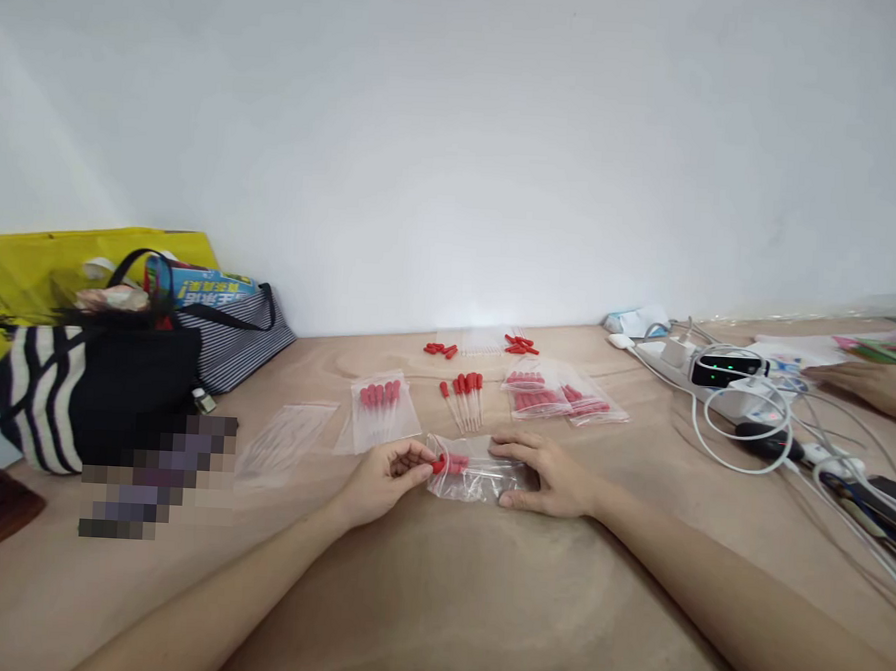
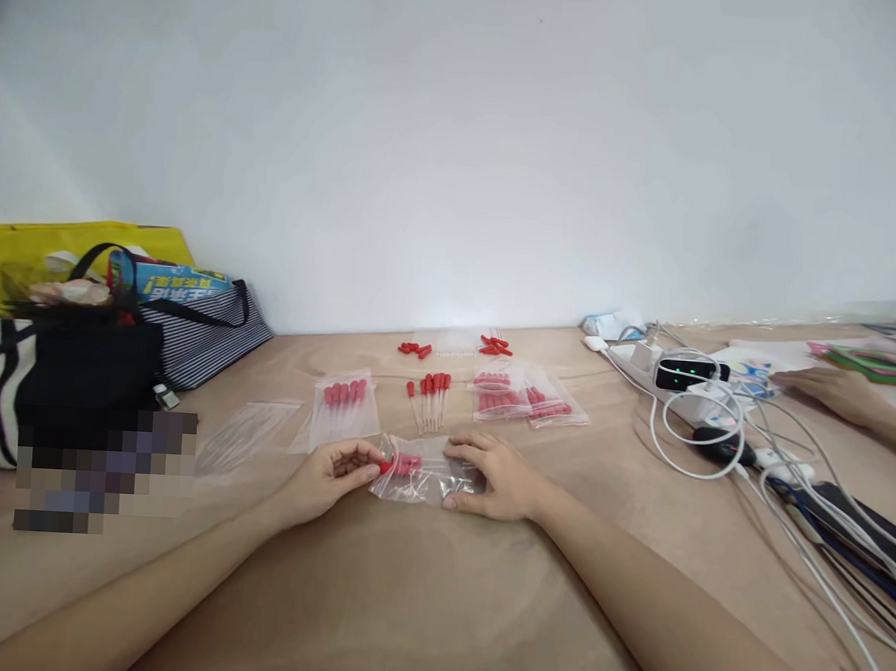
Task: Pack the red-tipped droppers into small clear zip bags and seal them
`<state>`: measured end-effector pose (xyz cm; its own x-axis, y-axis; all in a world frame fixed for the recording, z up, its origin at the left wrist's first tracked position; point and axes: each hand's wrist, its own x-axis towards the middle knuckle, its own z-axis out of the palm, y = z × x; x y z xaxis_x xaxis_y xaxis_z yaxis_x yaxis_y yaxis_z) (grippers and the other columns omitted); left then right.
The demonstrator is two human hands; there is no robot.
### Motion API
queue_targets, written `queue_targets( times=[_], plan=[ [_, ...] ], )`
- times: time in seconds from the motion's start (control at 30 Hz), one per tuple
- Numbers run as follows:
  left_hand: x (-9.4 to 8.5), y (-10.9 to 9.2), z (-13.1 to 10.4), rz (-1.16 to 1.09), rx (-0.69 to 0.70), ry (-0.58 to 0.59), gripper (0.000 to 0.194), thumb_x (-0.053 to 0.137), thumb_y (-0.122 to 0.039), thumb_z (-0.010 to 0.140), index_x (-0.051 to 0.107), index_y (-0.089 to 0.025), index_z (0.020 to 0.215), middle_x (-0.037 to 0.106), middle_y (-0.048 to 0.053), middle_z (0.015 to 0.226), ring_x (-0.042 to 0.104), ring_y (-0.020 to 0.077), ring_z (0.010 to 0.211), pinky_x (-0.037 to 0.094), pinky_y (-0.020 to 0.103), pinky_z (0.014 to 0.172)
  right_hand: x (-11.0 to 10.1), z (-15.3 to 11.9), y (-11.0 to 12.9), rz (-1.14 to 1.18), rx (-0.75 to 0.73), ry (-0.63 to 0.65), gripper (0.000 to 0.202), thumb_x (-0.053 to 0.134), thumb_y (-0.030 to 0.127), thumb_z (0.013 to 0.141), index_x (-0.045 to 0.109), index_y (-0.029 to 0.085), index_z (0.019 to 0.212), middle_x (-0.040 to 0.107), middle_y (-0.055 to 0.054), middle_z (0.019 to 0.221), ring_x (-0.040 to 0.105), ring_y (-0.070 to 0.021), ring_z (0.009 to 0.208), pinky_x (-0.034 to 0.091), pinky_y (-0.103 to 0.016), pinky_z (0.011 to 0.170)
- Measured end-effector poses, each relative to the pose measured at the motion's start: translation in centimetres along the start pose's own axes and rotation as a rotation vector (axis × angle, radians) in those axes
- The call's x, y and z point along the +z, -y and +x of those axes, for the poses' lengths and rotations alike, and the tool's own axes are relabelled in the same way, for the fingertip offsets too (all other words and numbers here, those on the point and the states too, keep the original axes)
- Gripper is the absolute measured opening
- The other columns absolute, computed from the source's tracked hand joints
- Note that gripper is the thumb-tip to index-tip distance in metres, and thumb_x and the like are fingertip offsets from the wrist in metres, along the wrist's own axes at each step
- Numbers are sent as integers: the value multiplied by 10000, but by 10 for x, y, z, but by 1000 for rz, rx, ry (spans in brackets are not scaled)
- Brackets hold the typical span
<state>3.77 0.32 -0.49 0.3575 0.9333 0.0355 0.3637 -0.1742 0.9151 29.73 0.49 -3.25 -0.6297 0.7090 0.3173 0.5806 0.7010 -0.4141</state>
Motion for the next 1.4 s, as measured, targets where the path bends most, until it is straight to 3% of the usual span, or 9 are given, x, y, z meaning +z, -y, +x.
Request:
queue_targets(
  times=[0.3, 0.53, 0.67, 0.83, 0.9, 1.03, 1.17, 1.27, 1.4],
  plan=[
    [7, 0, 1, 153, -31, 79, 195, 622, -307, 616, 558, -156, 722, 550, -23, 589, 447, 75, 486, 342, 180, 465, 1, -1, -1, 6, 7, -3, 623, 562, 537, 689, 461, 183, 1192, 445, -129, 1239, 412, -262, 1136, 339, -437, 935],
    [10, 9, 3, 320, 53, -67, 153, 576, -305, 661, 507, -169, 680, 518, -43, 529, 444, 79, 456, 337, 182, 451, 1, -1, 0, 27, -13, -19, 612, 565, 532, 689, 468, 186, 1183, 448, -124, 1234, 417, -255, 1133, 345, -423, 937],
    [0, 9, 7, 311, 111, -55, 128, 525, -271, 697, 532, -171, 775, 555, -21, 609, 485, 93, 512, 387, 194, 499, 1, -1, 0, 18, -9, -11, 605, 560, 532, 693, 469, 184, 1180, 455, -125, 1228, 419, -255, 1132, 344, -429, 936],
    [-15, -5, 50, 489, 85, -172, 68, 511, -203, 706, 553, -171, 748, 608, 22, 726, 564, 129, 648, 430, 220, 622, 1, -1, 0, 20, -10, -11, 609, 562, 531, 691, 467, 185, 1183, 445, -125, 1238, 408, -259, 1139, 340, -432, 934],
    [-13, -9, 77, 626, -16, -230, 67, 538, -164, 674, 565, -173, 735, 628, 33, 756, 582, 153, 707, 421, 235, 674, 0, -1, -1, 23, -11, -16, 608, 565, 532, 688, 469, 191, 1182, 450, -123, 1231, 410, -261, 1137, 340, -435, 932],
    [-2, -7, 125, 673, -151, -334, 131, 589, -166, 624, 560, -148, 750, 635, 100, 783, 574, 239, 868, 408, 279, 709, 0, 0, -1, 22, -12, -11, 603, 566, 529, 688, 469, 196, 1182, 463, -122, 1220, 423, -260, 1125, 348, -433, 924],
    [2, -5, 148, 619, -235, -344, 148, 605, -94, 566, 555, -145, 695, 630, 86, 644, 599, 242, 802, 420, 256, 647, 0, 0, 0, 12, -15, -6, 606, 564, 532, 689, 469, 194, 1183, 458, -124, 1226, 425, -255, 1125, 347, -426, 928],
    [-4, -7, 143, 531, -221, -350, 126, 570, -90, 612, 554, -141, 727, 598, 45, 557, 612, 206, 687, 436, 246, 608, -1, 0, 1, 0, -9, 3, 619, 560, 539, 689, 466, 181, 1186, 454, -127, 1230, 419, -252, 1131, 345, -421, 933],
    [-23, -10, 105, 361, -123, -400, 186, 445, -164, 758, 507, -153, 933, 596, 24, 737, 596, 113, 585, 473, 221, 575, -2, 0, 1, -1, 5, 14, 616, 554, 540, 693, 465, 183, 1187, 450, -126, 1234, 419, -252, 1132, 350, -424, 929]
  ],
)
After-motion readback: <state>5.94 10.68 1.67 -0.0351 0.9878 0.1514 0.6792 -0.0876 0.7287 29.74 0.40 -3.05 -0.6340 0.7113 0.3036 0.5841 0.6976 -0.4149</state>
